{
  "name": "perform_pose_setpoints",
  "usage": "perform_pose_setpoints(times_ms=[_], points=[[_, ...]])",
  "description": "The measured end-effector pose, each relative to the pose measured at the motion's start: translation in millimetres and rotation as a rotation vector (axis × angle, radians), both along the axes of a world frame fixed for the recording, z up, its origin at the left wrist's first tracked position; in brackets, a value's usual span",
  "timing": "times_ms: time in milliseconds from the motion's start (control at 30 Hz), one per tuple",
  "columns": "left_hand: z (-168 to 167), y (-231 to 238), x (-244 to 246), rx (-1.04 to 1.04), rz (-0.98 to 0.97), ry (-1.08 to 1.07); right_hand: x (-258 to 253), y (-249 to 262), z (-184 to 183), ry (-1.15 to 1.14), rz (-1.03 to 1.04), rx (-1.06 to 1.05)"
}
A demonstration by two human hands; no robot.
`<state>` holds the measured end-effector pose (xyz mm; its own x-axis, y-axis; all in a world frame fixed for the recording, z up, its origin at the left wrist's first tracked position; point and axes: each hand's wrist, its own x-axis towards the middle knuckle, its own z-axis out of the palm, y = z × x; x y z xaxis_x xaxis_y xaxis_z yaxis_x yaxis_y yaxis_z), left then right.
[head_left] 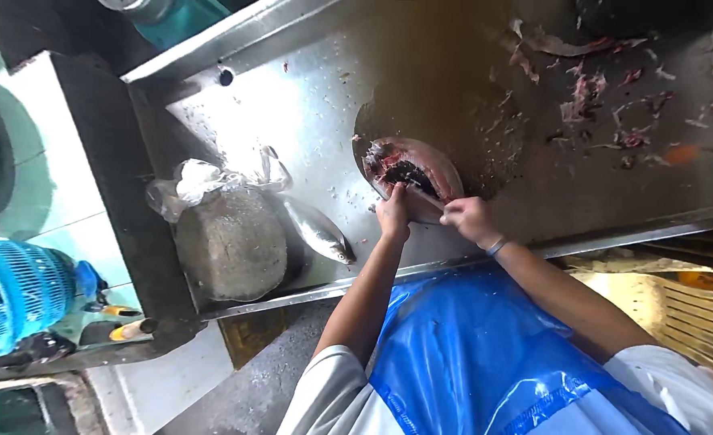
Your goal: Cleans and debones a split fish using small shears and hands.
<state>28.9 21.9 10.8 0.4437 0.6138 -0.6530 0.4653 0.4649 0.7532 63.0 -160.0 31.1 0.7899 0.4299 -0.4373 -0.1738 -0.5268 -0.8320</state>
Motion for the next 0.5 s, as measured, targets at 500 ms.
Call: perform_pose_setpoints(times_ms=[500], points=[[0.9, 6.0, 1.8, 0.035, -0.081, 0.019, -5.0, -7.4, -1.8, 0.389, -0.331, 0.299]])
